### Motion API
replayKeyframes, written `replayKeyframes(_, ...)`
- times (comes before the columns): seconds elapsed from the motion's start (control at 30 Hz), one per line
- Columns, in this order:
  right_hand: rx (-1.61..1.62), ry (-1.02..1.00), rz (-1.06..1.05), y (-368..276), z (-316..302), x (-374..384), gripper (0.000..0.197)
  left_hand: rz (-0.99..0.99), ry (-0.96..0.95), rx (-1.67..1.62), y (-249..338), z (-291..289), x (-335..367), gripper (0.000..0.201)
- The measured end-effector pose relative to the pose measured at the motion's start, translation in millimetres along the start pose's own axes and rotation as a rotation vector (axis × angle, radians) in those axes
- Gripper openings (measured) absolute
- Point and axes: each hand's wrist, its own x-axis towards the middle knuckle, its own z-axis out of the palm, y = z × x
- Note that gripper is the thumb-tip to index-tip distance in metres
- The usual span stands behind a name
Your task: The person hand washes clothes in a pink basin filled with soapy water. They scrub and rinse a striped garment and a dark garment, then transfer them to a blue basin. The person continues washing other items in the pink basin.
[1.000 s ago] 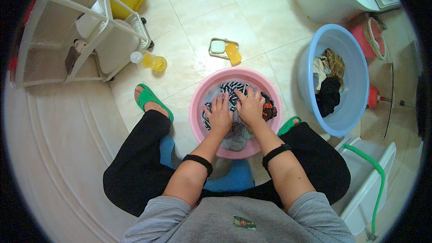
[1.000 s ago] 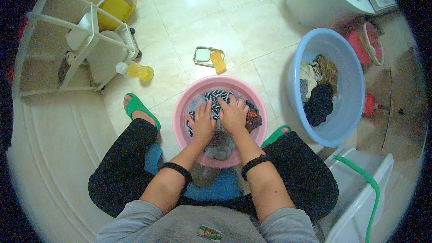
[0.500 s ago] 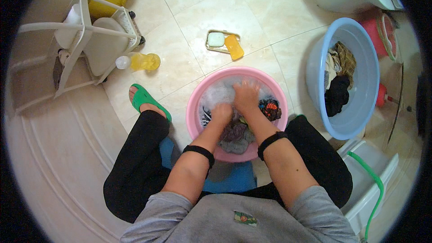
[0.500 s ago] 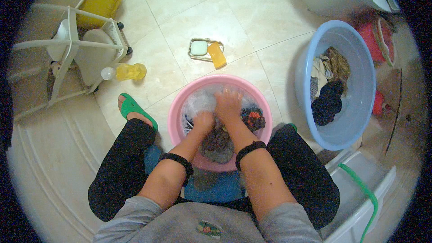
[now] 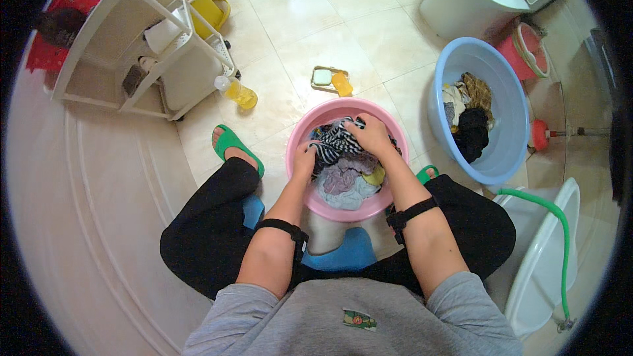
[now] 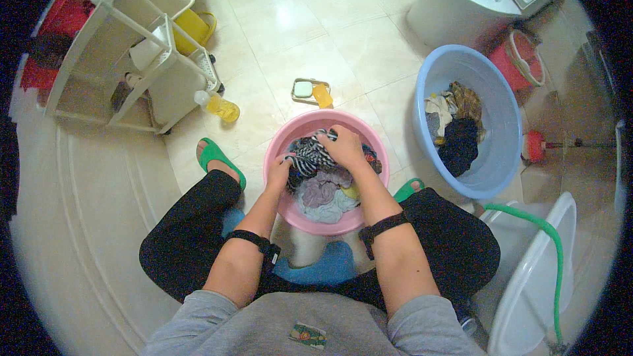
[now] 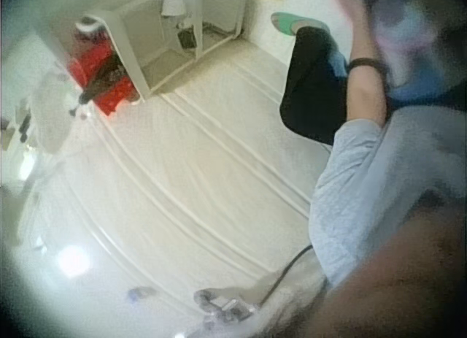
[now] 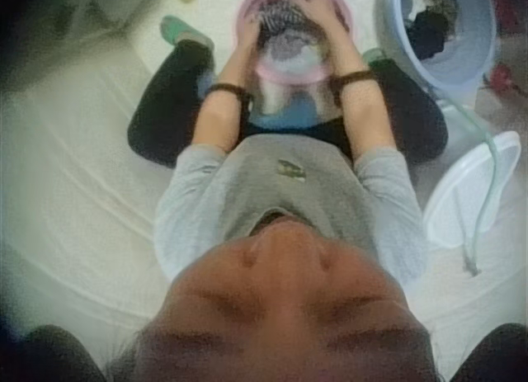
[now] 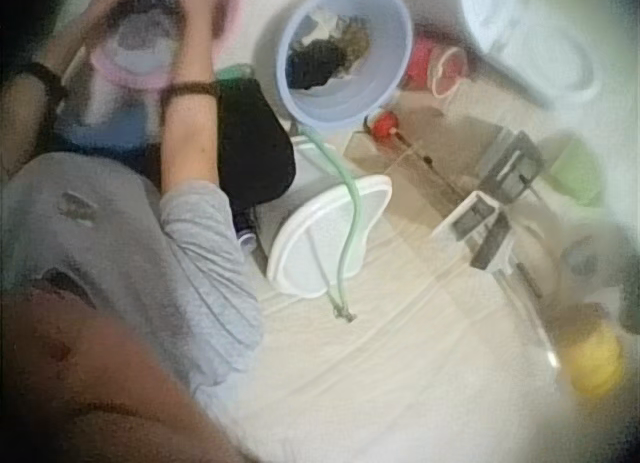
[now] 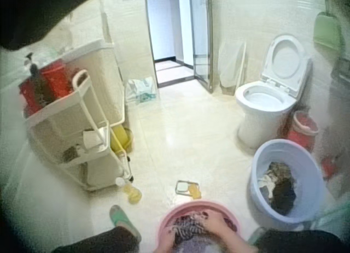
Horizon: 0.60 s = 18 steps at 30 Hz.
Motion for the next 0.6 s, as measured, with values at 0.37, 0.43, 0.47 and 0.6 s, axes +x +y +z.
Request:
replayKeyframes(0.37,0.771,0.009,-0.033,-113.1,-56.2,-54.7,0.032,0.442,-0.125,0.278,7.1,-6.7,-27.2,0.07)
replayKeyframes(0.43,0.619,0.1,-0.174,-112.4,-67.0,-56.6,0.034,0.452,-0.053,0.172,16.8,-12.2,-34.0,0.057)
replayKeyframes(0.47,0.475,0.182,-0.193,-108.0,-72.2,-55.4,0.035,0.424,-0.016,0.187,22.1,-17.1,-37.8,0.055)
replayKeyframes(0.6,0.069,0.267,-0.049,-72.1,-74.2,-41.2,0.034,0.263,0.067,0.295,38.4,-31.5,-50.1,0.05)
